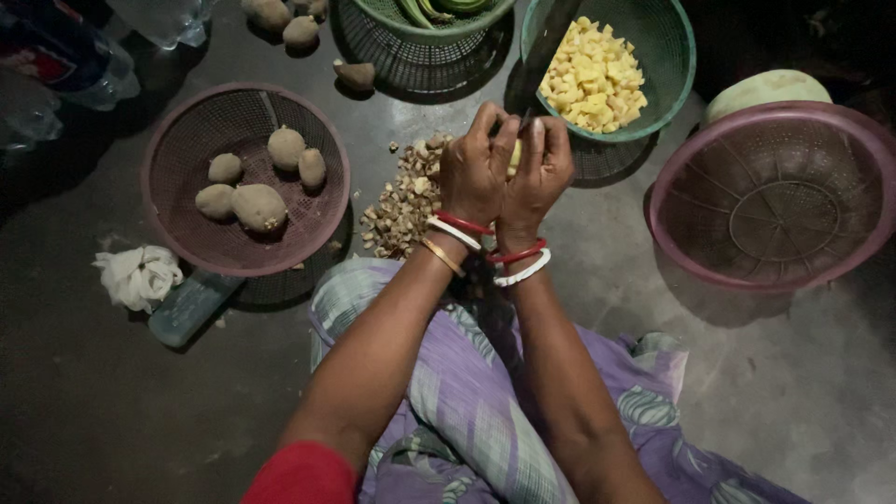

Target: The person sits on the floor and uses a traditional vertical blade tool to peel potatoes, placing the peeled pieces into a basket. The person then picks up okra pods and trims their ends using the same tool.

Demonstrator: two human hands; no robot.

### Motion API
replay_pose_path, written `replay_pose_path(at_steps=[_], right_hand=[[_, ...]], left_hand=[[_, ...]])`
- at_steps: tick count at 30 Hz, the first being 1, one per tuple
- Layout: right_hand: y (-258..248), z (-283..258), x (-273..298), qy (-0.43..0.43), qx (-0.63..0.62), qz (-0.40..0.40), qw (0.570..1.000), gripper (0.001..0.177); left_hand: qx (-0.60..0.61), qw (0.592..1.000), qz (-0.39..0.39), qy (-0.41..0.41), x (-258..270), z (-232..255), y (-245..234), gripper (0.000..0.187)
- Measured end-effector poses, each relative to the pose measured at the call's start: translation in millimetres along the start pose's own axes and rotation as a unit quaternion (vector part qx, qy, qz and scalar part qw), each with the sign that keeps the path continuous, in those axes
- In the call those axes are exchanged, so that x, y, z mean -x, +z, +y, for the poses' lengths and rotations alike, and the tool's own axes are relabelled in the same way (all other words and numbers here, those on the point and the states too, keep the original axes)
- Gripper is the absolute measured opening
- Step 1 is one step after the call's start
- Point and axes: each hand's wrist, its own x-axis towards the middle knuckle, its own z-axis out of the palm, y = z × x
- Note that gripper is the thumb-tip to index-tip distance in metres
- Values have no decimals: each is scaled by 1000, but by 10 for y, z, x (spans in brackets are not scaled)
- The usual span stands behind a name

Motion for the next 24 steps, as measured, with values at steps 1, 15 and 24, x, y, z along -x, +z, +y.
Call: replay_pose_path(at_steps=[1,15,24], right_hand=[[-3,0,-17,-11,12,-3,1000,26],[53,163,-82,-60,78,-1,995,33],[113,340,-198,-24,98,4,995,35]], left_hand=[[2,1000,4,13,-10,-12,0,34],[-9,998,15,66,-112,-279,98,24],[-12,999,23,22,-185,-520,265,24]])
